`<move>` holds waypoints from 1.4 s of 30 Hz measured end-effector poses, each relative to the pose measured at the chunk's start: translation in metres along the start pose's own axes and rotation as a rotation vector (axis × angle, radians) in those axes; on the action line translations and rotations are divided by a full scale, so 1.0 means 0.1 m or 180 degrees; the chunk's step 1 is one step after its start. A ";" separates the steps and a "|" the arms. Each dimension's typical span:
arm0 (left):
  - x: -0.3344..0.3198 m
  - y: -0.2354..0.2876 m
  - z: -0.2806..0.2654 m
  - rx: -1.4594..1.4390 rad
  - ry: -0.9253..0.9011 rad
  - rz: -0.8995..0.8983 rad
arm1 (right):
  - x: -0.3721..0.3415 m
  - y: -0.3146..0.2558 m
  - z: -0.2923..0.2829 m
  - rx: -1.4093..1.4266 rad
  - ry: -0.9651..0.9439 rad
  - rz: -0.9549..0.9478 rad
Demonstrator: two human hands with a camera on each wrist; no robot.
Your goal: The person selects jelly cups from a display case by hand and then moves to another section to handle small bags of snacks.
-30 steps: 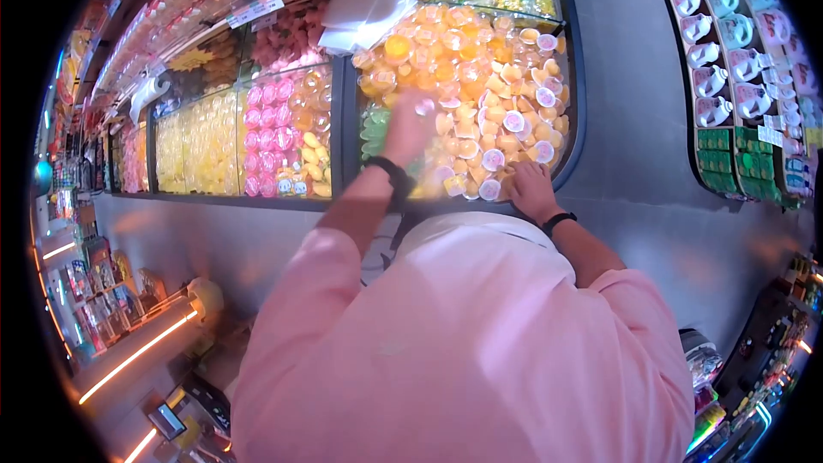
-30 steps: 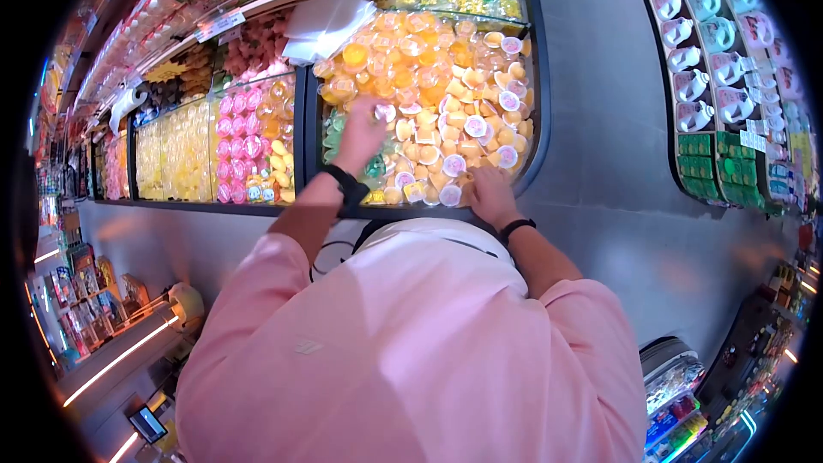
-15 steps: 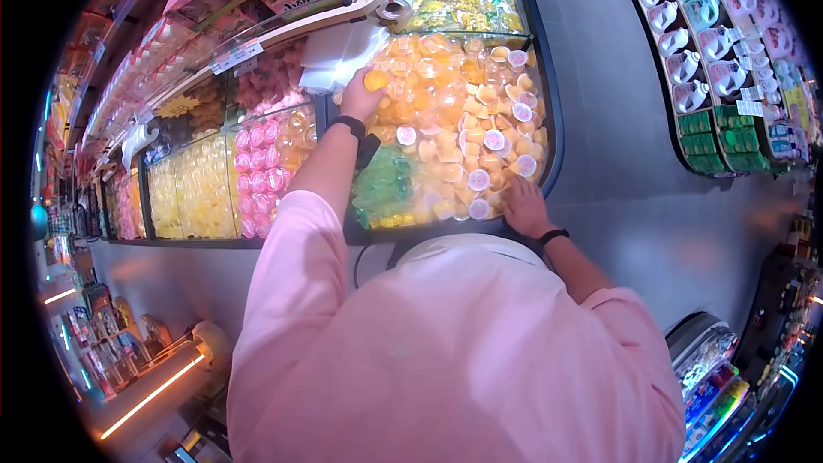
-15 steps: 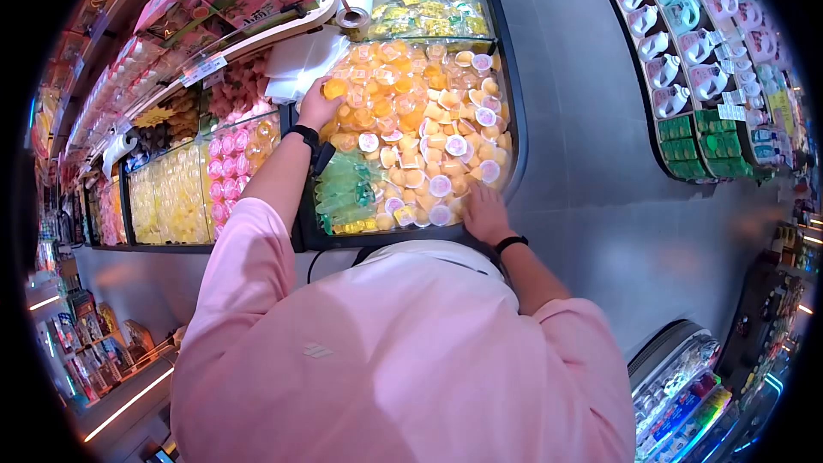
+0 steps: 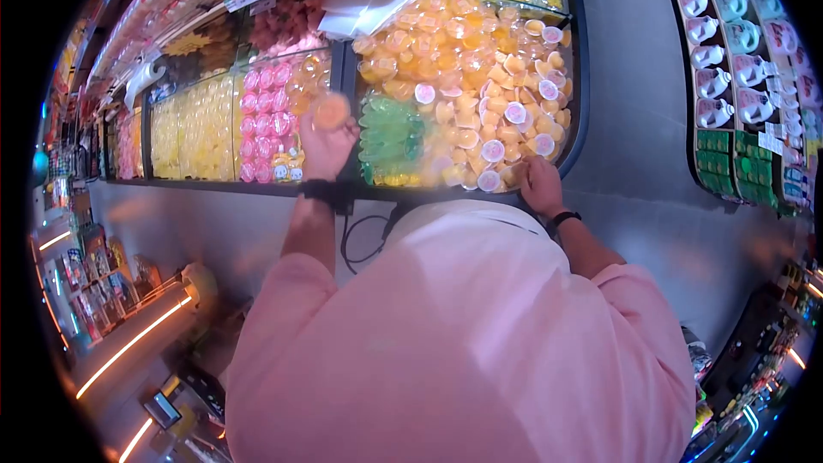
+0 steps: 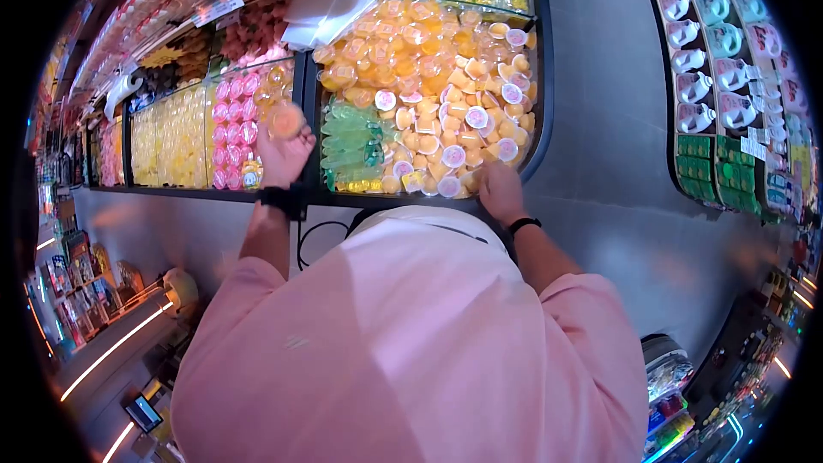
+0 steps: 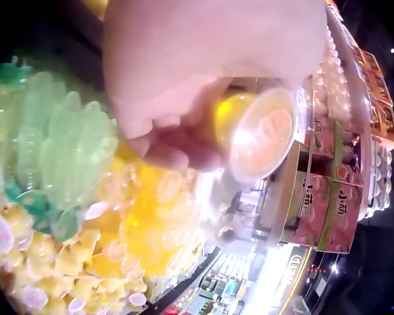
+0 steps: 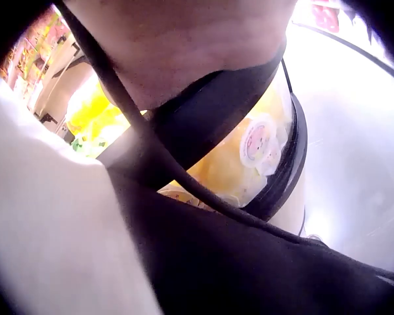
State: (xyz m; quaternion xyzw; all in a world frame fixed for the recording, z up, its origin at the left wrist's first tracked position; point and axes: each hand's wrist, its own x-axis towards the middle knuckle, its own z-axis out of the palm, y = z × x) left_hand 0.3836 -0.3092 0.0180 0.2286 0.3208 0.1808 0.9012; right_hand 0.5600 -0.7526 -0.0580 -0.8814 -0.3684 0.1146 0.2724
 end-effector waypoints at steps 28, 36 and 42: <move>-0.37 -0.84 -0.35 0.2893 -0.0149 -0.1169 | 0.16 -0.25 0.42 -0.0386 -0.0288 0.0613; -0.34 -1.38 -0.43 0.3732 -0.0610 -0.0223 | 0.27 -0.28 0.22 -0.0090 -0.1449 0.0386; -0.64 -1.53 0.17 0.5513 -0.0233 0.0236 | 0.35 -0.24 0.20 0.0028 -0.1553 0.0304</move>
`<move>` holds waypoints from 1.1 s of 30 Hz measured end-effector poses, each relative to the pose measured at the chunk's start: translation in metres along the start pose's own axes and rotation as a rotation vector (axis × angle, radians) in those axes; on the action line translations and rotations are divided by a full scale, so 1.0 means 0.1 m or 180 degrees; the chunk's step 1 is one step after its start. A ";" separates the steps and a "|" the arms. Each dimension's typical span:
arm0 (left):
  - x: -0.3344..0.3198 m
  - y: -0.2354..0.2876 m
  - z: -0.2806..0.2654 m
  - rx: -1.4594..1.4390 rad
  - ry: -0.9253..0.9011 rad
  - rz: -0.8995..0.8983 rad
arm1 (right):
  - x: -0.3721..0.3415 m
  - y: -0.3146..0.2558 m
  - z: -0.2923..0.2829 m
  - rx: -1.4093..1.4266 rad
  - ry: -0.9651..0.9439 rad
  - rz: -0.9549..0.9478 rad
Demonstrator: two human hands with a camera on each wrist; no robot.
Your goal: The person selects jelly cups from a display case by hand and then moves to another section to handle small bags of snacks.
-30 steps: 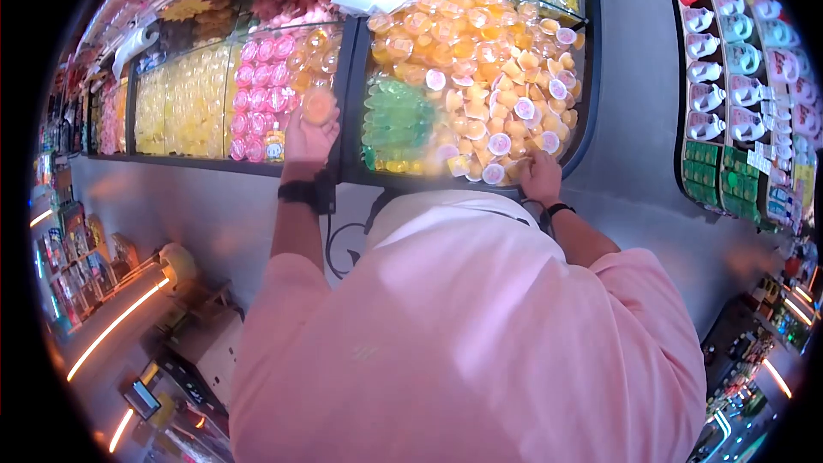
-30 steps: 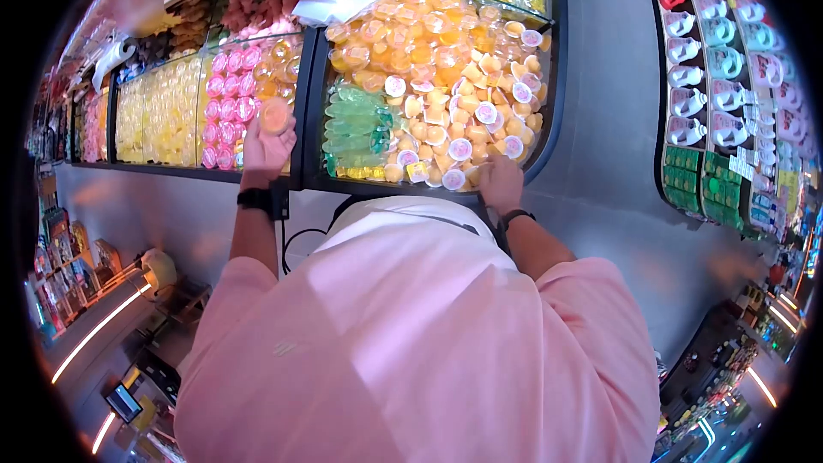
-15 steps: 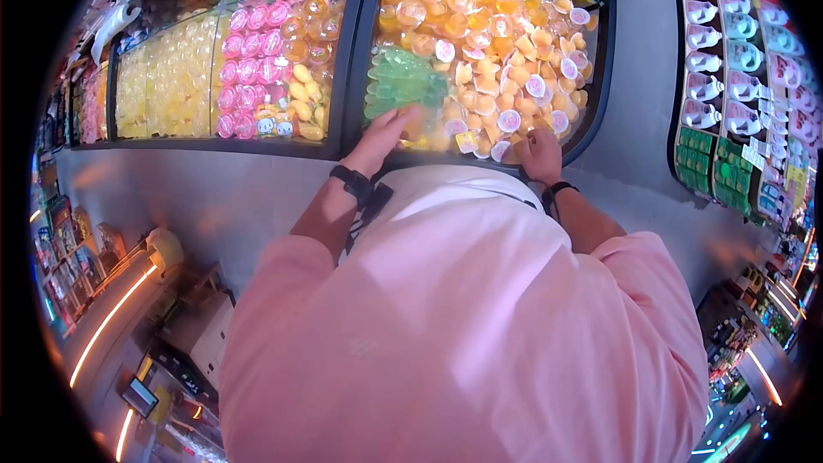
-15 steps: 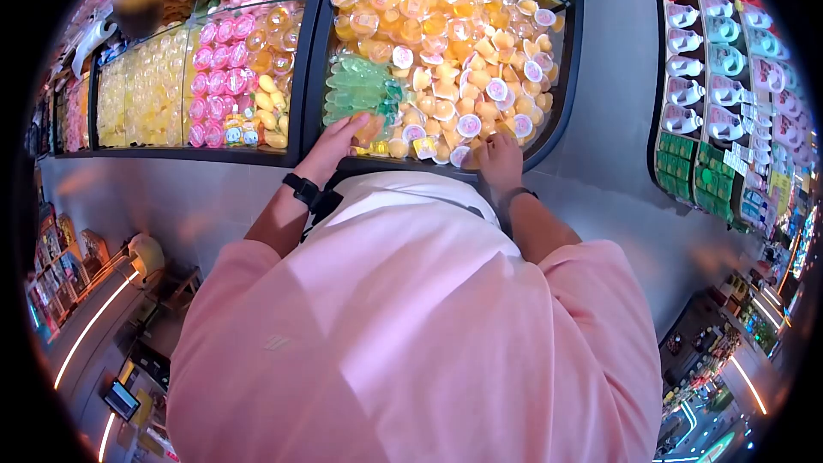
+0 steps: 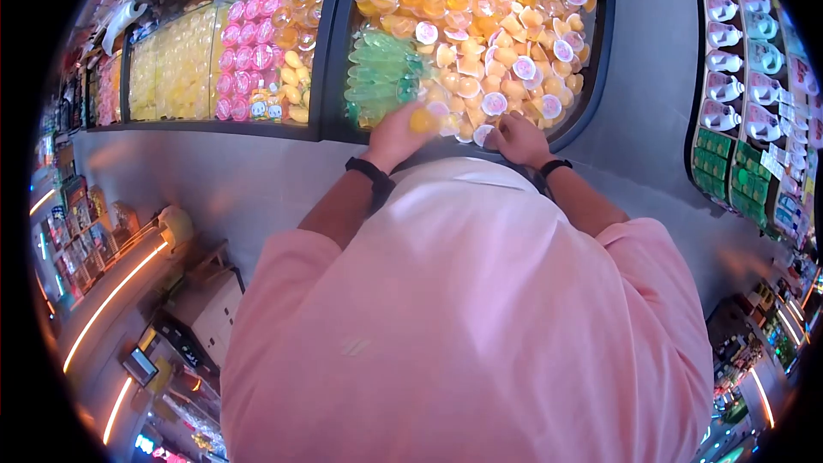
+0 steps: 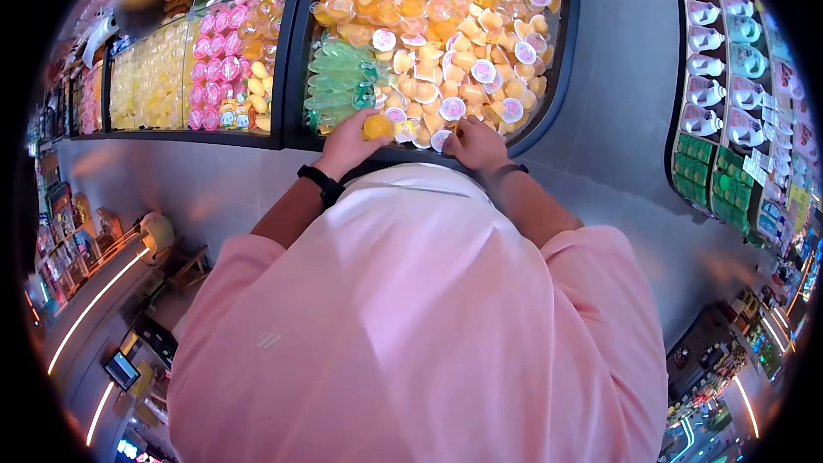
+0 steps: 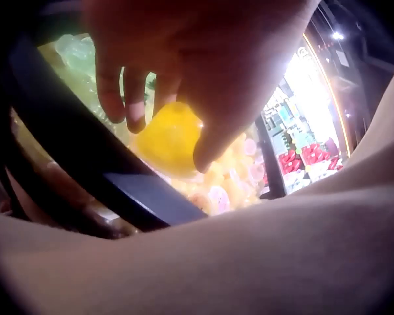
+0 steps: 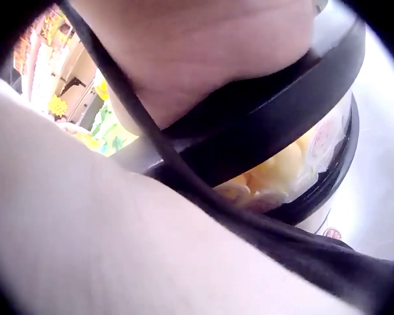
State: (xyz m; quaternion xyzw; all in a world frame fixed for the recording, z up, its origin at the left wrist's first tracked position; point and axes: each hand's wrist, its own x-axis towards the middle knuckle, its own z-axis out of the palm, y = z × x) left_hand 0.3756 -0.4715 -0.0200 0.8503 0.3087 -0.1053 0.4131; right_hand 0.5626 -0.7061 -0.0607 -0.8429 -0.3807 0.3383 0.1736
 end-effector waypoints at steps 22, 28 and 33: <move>0.36 -0.04 0.18 0.1115 -0.0451 0.0186 | -0.04 0.01 0.04 0.0081 0.0053 0.0077; 0.61 0.04 0.29 0.1623 -0.0957 0.0074 | -0.05 0.00 0.05 0.0004 0.0091 0.0145; 0.49 -0.14 0.33 0.1628 -0.0436 0.0557 | -0.05 0.06 0.10 0.0030 0.0221 0.0002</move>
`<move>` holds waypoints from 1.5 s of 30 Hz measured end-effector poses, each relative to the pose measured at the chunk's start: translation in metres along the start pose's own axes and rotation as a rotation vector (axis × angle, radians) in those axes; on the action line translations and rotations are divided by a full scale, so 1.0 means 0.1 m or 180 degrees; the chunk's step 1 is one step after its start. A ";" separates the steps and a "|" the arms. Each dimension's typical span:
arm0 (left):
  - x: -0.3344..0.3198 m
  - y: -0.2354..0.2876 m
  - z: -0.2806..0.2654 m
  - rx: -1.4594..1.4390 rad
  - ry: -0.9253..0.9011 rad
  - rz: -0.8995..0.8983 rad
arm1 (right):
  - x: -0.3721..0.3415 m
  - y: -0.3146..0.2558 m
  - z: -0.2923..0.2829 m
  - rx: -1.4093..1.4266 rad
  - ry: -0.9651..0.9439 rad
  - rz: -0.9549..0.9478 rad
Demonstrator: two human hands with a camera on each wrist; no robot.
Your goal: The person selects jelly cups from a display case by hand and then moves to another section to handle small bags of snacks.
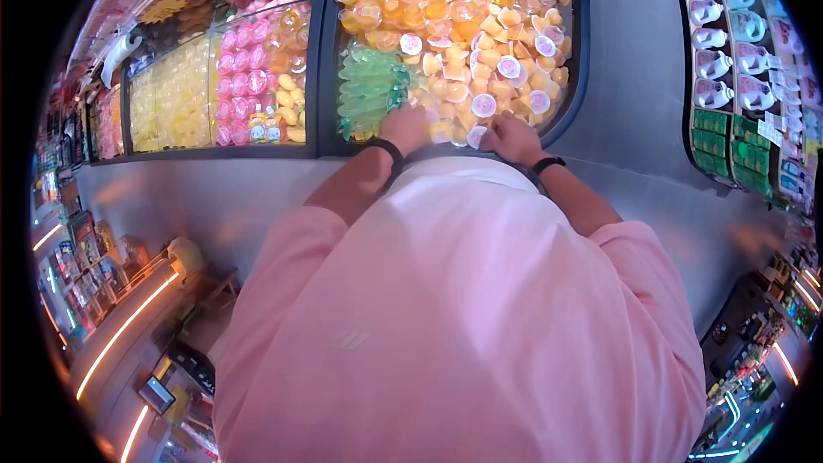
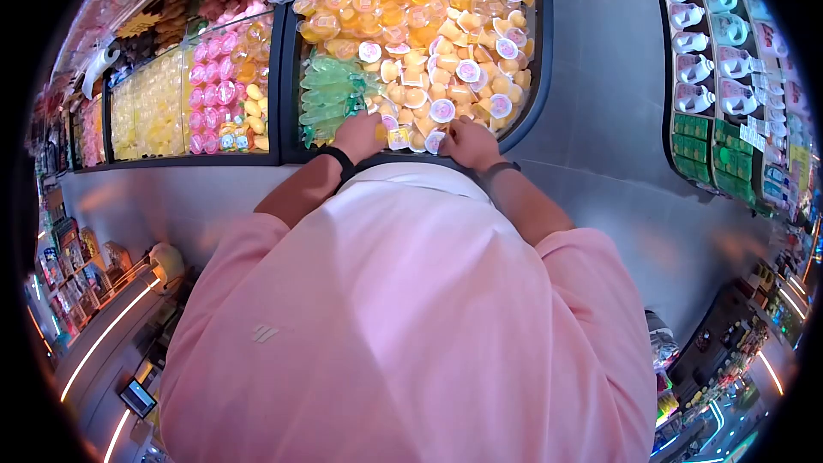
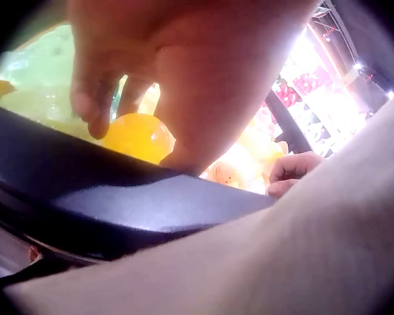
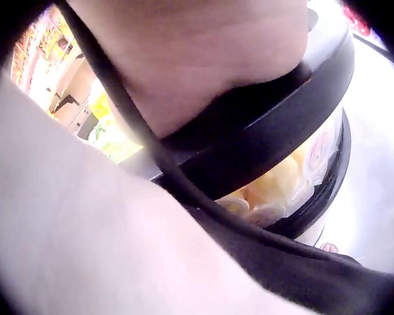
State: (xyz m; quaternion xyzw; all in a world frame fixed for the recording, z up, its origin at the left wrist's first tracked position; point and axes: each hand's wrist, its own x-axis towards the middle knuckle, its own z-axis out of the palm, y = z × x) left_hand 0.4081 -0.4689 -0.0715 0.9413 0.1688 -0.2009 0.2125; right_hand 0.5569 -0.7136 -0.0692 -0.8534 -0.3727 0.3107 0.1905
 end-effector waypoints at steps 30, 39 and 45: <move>-0.01 -0.14 -0.17 -0.0907 -0.0287 0.0303 | 0.01 0.00 0.04 0.0007 0.0235 0.0102; -0.34 -0.05 0.13 -0.1257 0.0986 0.0567 | 0.06 0.02 -0.09 0.0338 -0.0212 0.0132; -0.61 0.36 0.22 -0.1345 0.1661 -0.0578 | 0.10 0.40 -0.09 0.0928 -0.0188 -0.1519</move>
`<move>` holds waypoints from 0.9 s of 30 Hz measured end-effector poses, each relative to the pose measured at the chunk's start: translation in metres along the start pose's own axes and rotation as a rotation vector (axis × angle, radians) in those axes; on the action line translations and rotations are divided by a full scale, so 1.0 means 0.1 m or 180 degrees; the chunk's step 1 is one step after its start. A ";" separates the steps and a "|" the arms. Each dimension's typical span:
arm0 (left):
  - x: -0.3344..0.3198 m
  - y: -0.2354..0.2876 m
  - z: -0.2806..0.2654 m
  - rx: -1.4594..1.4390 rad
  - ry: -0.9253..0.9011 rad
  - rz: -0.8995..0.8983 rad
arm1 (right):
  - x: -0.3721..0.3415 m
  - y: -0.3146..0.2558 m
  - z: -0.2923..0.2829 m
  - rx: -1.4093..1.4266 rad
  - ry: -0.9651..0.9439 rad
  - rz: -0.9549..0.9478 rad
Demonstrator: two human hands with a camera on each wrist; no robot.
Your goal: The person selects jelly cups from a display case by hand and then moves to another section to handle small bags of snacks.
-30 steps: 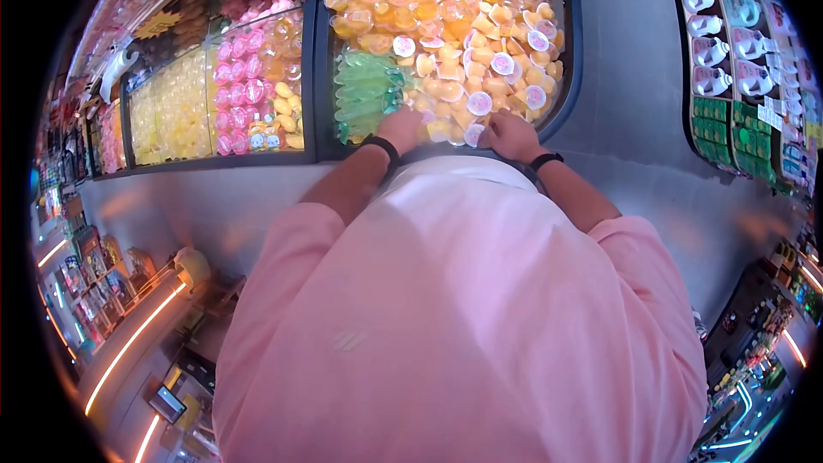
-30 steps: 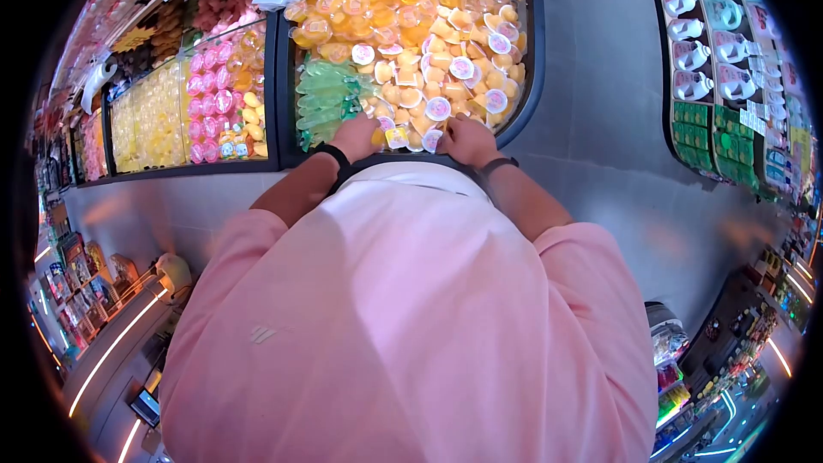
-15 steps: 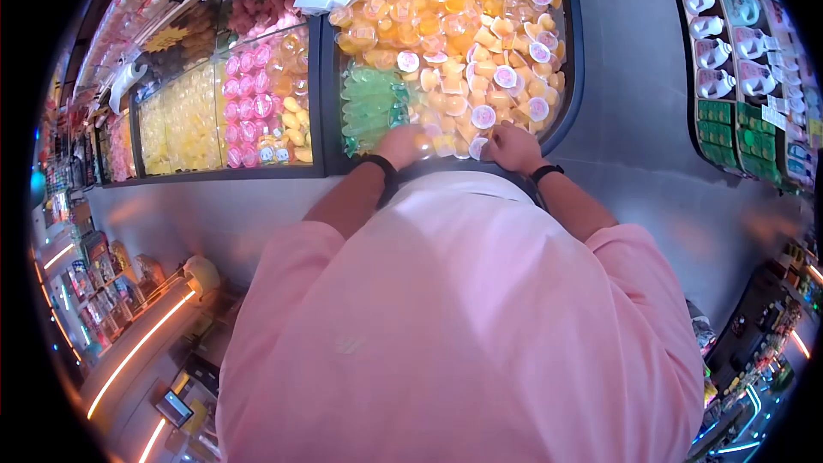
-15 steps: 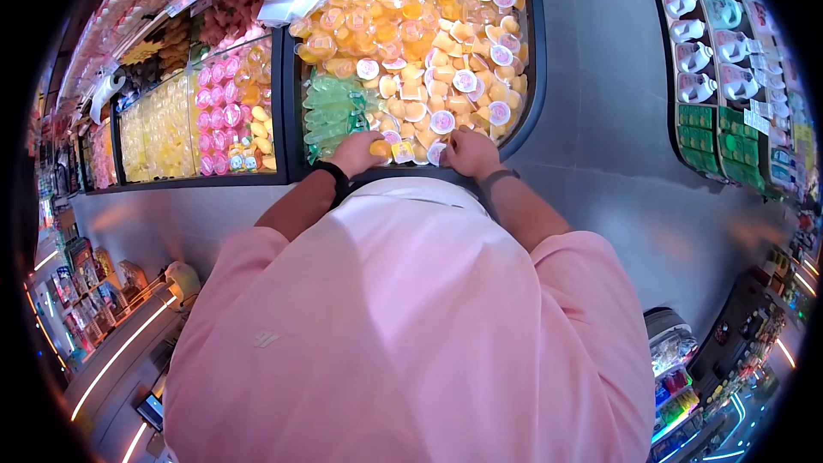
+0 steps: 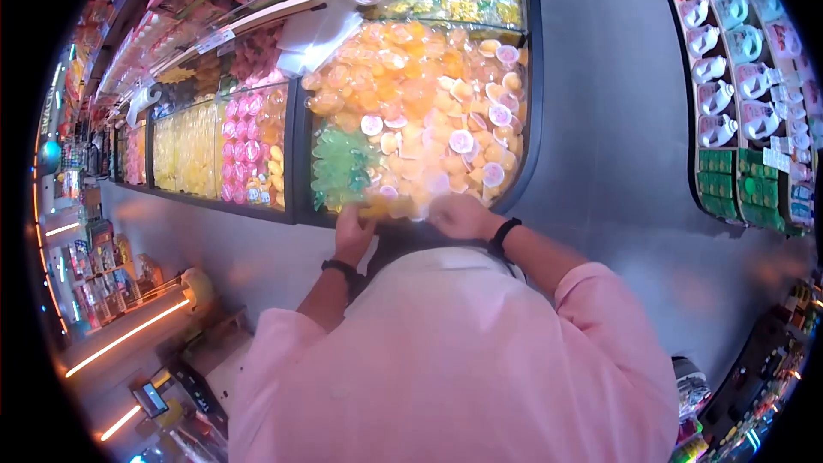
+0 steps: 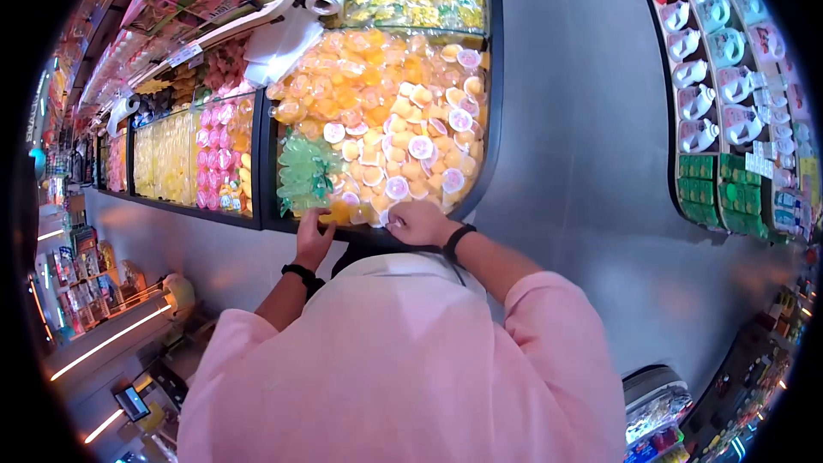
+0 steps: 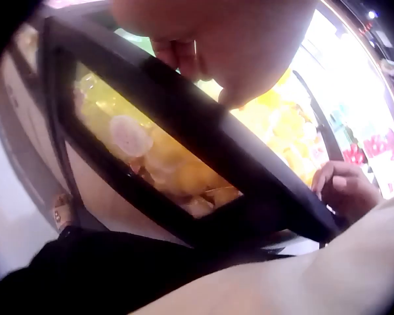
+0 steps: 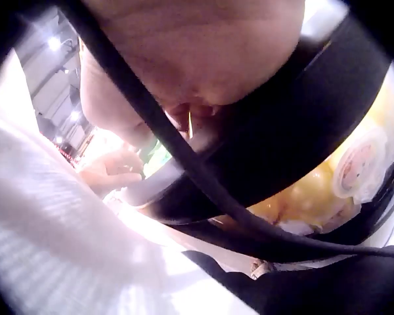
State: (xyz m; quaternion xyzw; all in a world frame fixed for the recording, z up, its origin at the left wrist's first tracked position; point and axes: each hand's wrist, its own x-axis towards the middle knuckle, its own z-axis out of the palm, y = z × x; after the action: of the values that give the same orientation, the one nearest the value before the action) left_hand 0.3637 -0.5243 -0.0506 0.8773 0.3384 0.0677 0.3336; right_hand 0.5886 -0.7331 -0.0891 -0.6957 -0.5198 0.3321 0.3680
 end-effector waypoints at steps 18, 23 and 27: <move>0.15 0.92 0.66 -0.0584 -0.1532 0.0661 | -0.88 -0.04 -0.82 -0.1441 -0.0114 0.0140; 0.29 1.39 0.94 -0.0975 -0.1836 0.0762 | -1.07 0.16 -1.06 -0.1927 -0.0170 -0.0028; 0.40 1.76 1.25 -0.0871 -0.1692 0.0379 | -1.08 0.54 -1.52 -0.1945 -0.0298 -0.0330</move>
State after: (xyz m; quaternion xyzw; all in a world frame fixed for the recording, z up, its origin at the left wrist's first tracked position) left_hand 0.5336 -0.6626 -0.0399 0.8294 0.1749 -0.0999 0.5211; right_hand 0.7169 -0.8728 -0.0500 -0.7306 -0.6467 0.1730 0.1340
